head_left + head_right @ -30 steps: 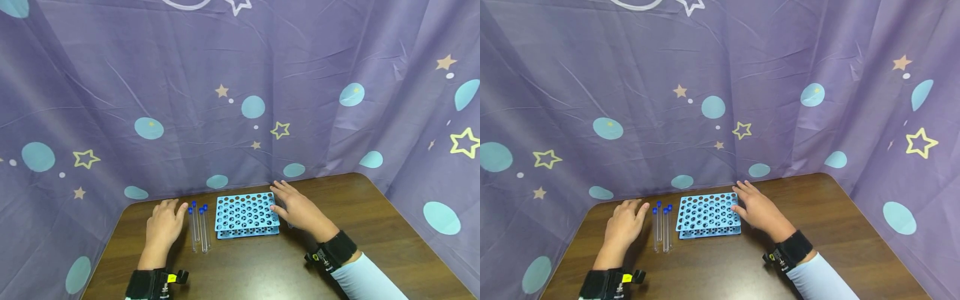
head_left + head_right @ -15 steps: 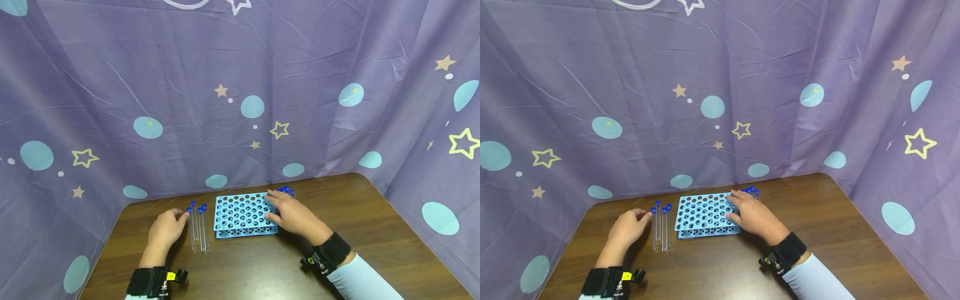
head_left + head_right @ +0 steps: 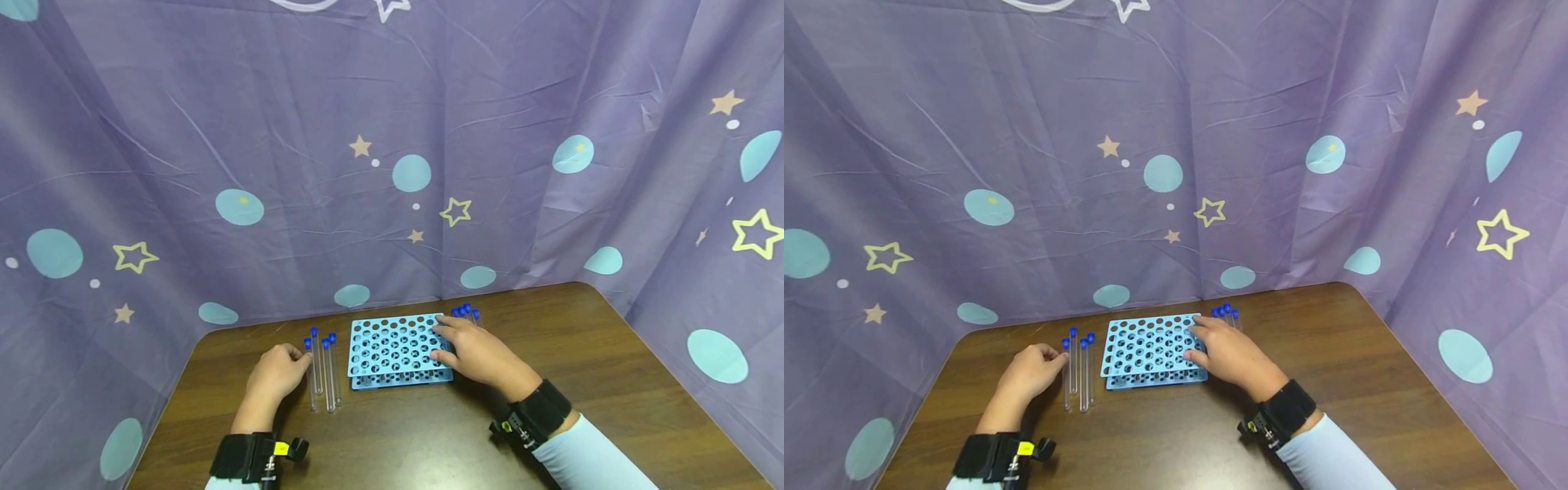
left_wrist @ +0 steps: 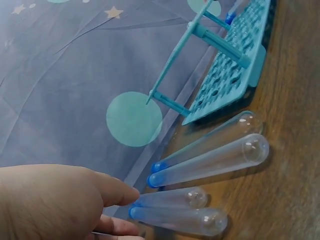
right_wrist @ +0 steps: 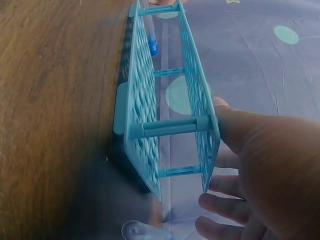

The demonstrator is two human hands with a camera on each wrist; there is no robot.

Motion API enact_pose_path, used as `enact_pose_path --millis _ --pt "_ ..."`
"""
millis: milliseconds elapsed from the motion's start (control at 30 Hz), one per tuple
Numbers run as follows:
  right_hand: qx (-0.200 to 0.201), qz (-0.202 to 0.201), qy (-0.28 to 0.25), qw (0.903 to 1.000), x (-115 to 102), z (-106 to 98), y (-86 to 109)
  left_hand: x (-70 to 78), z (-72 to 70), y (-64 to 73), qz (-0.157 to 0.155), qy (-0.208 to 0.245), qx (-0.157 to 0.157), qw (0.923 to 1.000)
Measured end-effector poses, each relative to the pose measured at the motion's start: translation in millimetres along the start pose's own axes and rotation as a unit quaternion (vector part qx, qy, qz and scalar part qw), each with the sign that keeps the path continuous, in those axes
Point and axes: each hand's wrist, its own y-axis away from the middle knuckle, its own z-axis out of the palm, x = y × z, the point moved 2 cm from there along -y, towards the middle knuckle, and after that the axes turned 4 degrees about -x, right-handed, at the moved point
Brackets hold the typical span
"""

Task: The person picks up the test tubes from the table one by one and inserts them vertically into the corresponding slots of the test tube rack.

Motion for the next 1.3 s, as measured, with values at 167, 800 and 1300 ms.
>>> enact_pose_path --millis 167,800,1300 --pt "-0.003 -0.002 0.001 1.0000 1 0 -0.3 1.3 1.8 -1.4 -0.010 0.000 -0.007 0.9999" --pt "-0.004 -0.011 0.000 0.9999 2 -1 -0.3 6.8 7.3 -0.9 -0.022 0.068 -0.026 0.9971" --pt "-0.009 -0.013 -0.002 0.9999 4 0 -1.4 13.6 2.1 2.6 -0.023 0.037 -0.027 0.9987"
